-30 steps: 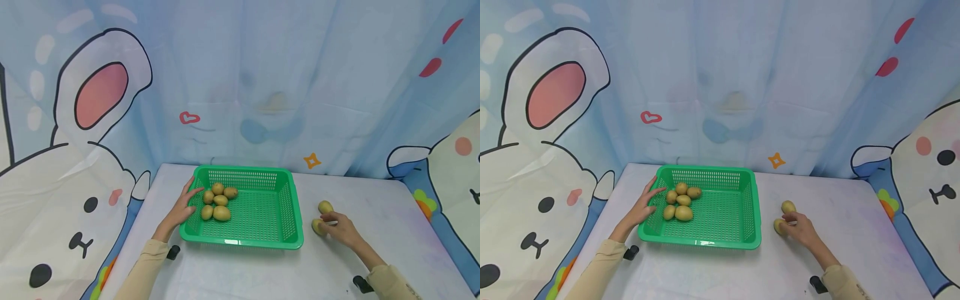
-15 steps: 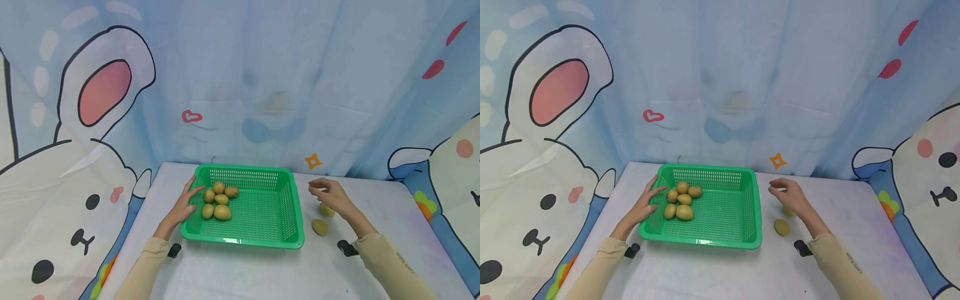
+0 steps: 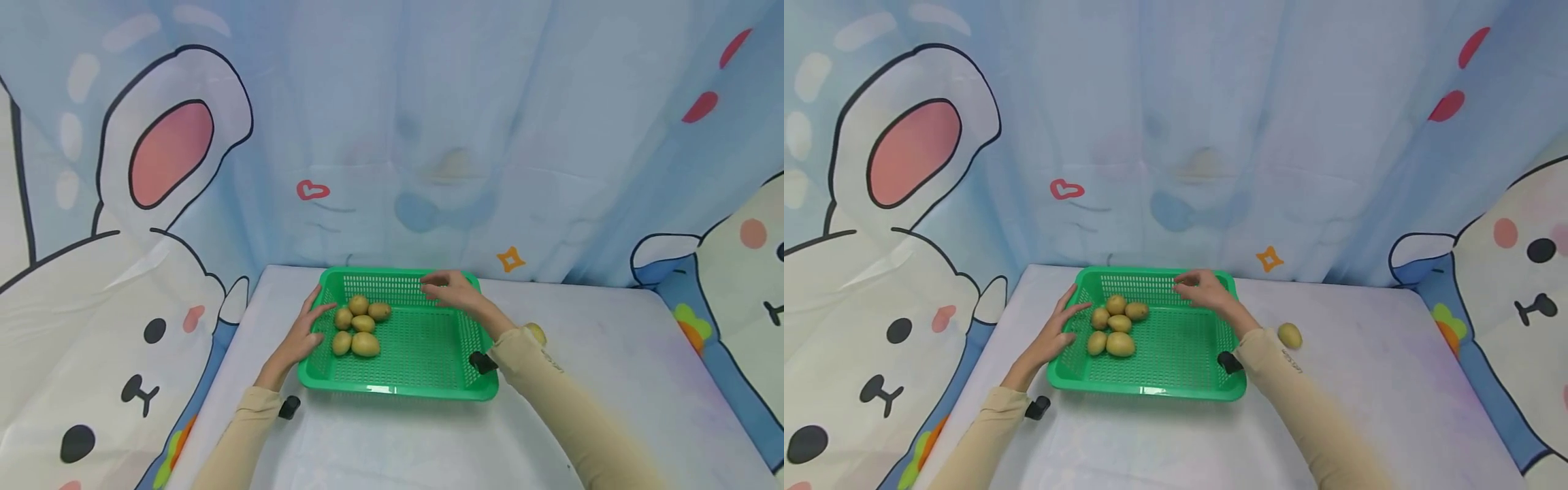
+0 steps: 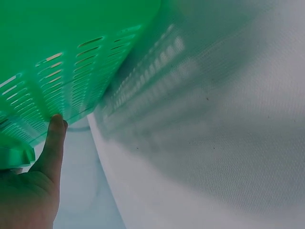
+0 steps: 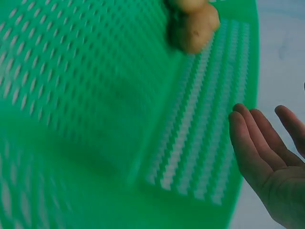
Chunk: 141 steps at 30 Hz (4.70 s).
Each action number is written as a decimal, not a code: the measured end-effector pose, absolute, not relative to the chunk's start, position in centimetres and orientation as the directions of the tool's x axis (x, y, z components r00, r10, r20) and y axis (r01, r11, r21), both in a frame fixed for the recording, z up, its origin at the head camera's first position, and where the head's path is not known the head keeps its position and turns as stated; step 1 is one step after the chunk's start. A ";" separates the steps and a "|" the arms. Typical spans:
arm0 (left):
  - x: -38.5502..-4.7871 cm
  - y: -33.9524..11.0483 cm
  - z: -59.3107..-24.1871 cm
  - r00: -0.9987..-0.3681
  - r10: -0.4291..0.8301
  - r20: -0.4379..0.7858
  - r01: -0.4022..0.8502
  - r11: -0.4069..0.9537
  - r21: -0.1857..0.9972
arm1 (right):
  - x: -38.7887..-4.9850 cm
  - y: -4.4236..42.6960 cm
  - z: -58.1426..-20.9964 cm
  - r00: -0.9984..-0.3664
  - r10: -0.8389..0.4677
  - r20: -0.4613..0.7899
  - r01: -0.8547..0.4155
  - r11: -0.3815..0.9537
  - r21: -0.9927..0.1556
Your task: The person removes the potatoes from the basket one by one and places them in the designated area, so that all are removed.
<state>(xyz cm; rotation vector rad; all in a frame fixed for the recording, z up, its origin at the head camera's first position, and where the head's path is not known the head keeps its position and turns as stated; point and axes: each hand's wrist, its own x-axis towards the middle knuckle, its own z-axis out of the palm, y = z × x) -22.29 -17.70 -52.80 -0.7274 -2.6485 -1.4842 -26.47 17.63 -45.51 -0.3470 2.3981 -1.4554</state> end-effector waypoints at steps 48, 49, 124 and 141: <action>-22.1 -17.5 -53.7 -0.892 0.383 0.239 0.402 0.433 0.807 | -27.6 9.1 -53.6 -0.939 -0.154 -0.308 0.263 0.258 -0.930; -22.0 -17.6 -53.6 -0.893 0.382 0.239 0.402 0.436 0.805 | -27.6 9.2 -53.4 -0.938 -0.158 -0.310 0.265 0.251 -0.931; -22.3 -17.7 -53.0 -0.890 0.382 0.251 0.414 0.442 0.796 | -9.2 33.0 -53.0 -0.969 0.000 -0.246 0.191 0.632 -0.751; -22.5 -17.9 -53.0 -0.890 0.387 0.241 0.408 0.441 0.799 | -20.3 25.1 -44.7 -0.943 -0.332 -0.036 -0.186 0.611 -0.770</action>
